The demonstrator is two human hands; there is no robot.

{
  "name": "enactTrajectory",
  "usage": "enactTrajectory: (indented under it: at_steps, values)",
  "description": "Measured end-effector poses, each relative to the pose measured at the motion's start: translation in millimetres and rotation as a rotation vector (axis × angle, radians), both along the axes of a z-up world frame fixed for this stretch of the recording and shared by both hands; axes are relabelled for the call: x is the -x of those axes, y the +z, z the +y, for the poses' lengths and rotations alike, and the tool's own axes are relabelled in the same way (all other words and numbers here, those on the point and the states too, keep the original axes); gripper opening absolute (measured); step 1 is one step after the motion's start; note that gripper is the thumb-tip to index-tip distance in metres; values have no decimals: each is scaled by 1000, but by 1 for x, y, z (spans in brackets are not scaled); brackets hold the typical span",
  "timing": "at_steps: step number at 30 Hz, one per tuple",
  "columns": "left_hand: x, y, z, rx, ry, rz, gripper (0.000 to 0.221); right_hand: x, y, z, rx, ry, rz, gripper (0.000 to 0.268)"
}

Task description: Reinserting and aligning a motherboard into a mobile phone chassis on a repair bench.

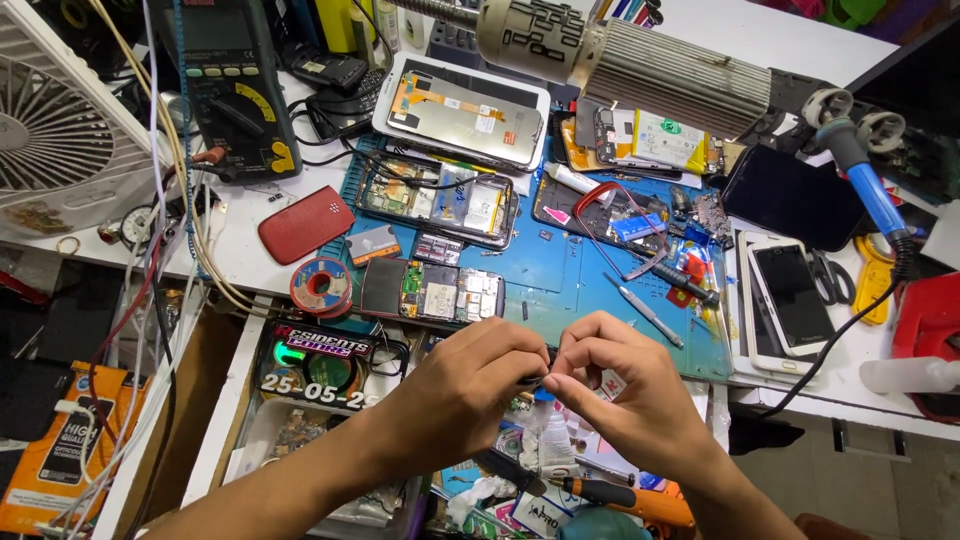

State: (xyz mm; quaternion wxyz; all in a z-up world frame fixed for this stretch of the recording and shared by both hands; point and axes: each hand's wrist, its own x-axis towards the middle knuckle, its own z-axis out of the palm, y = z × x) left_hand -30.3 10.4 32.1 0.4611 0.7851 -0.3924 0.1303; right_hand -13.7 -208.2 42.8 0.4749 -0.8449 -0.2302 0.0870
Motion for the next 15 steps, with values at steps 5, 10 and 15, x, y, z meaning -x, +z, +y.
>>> enactTrajectory:
  at_steps: [5,10,15]
  values:
    - [1,-3,-1,-21,9,-113,18,-4,2,-1,80,-47,-70,13]
    - [3,0,-3,55,-43,-81,11,-10,-7,-10,-6,-90,-8,22]
    - [3,2,-2,223,-63,232,23,-12,-14,-14,-208,17,93,20]
